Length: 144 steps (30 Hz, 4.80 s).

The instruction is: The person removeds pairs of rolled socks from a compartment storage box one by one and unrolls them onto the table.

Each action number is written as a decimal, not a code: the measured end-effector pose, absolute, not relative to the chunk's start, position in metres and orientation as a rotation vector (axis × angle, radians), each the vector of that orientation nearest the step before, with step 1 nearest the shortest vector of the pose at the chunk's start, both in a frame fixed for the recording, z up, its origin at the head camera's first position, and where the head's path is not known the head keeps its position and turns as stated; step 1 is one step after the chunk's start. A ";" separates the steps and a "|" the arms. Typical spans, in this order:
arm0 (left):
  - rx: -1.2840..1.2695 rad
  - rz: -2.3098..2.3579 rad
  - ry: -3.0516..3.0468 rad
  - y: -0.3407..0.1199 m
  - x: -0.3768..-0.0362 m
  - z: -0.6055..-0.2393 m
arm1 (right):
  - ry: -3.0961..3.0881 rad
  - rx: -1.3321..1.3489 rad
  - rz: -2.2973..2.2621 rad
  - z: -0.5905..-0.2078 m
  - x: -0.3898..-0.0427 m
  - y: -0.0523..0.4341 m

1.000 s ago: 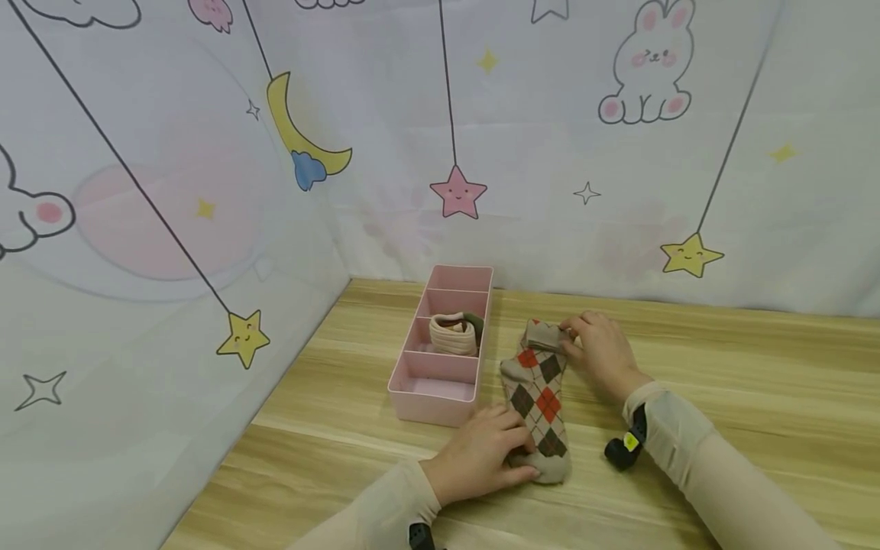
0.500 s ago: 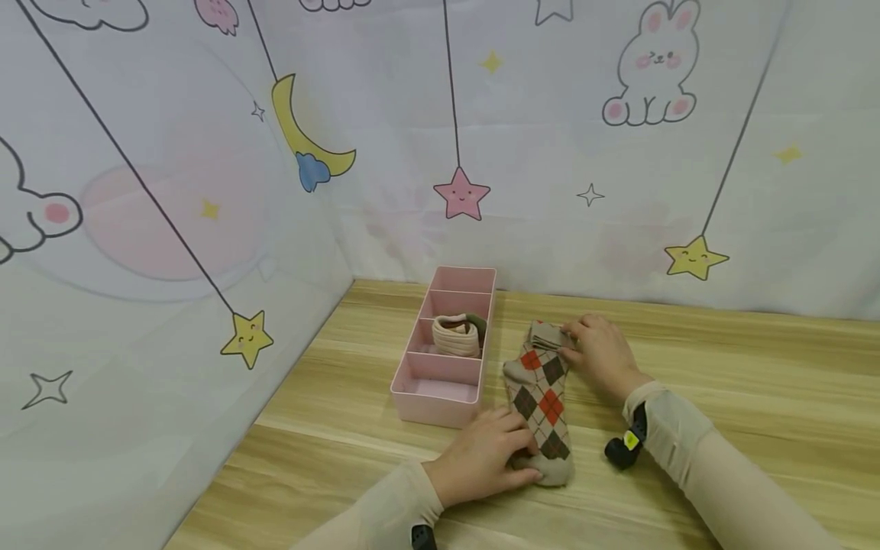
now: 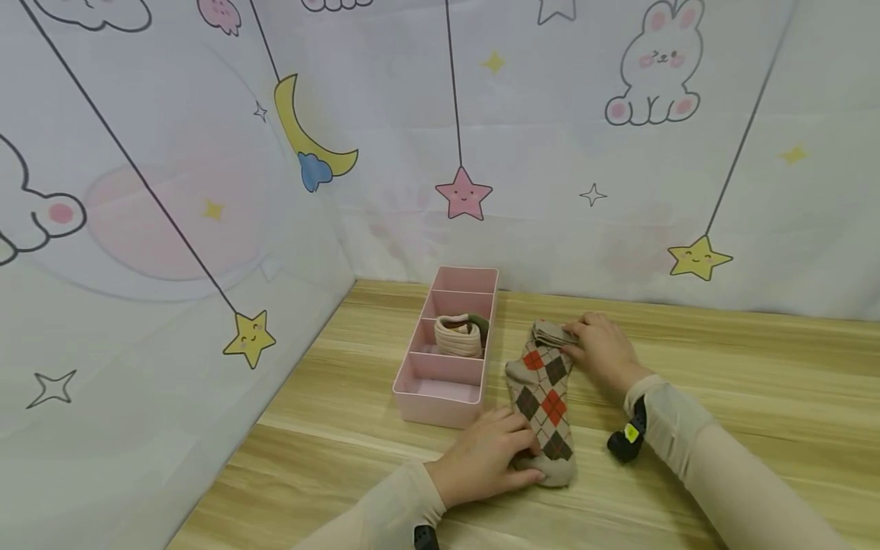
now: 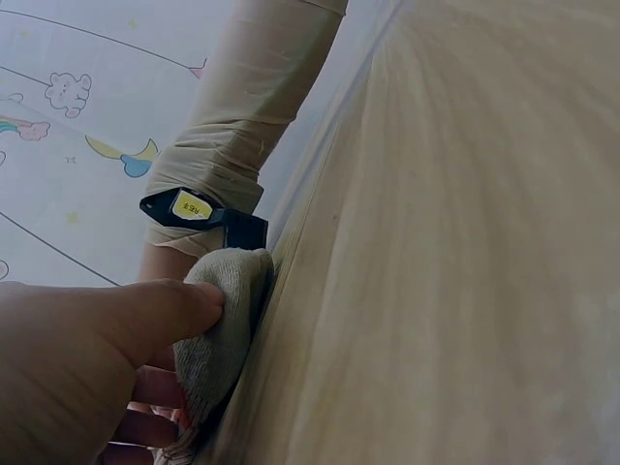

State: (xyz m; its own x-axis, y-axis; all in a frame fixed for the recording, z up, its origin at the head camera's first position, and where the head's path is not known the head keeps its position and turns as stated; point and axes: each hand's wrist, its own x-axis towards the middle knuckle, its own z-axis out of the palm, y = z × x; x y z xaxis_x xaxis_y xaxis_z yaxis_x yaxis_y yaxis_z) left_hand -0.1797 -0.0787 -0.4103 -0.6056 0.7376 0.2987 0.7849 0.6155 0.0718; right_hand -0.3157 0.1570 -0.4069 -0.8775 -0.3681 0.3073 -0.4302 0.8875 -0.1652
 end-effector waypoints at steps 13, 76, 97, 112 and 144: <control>-1.232 -0.267 -2.591 -0.081 -0.181 -0.411 | -2.799 0.552 0.401 -0.401 -0.324 0.155; -1.250 -0.233 -2.525 -0.081 -0.176 -0.414 | -2.799 0.556 0.457 -0.393 -0.345 0.158; -1.255 -0.315 -2.330 -0.079 -0.178 -0.411 | -2.761 0.536 0.431 -0.388 -0.344 0.157; -1.256 -0.412 -2.205 -0.067 -0.179 -0.399 | -2.657 0.559 0.423 -0.362 -0.342 0.172; -1.472 -0.398 -2.333 -0.011 -0.179 -0.413 | -2.770 0.408 0.390 -0.388 -0.332 0.228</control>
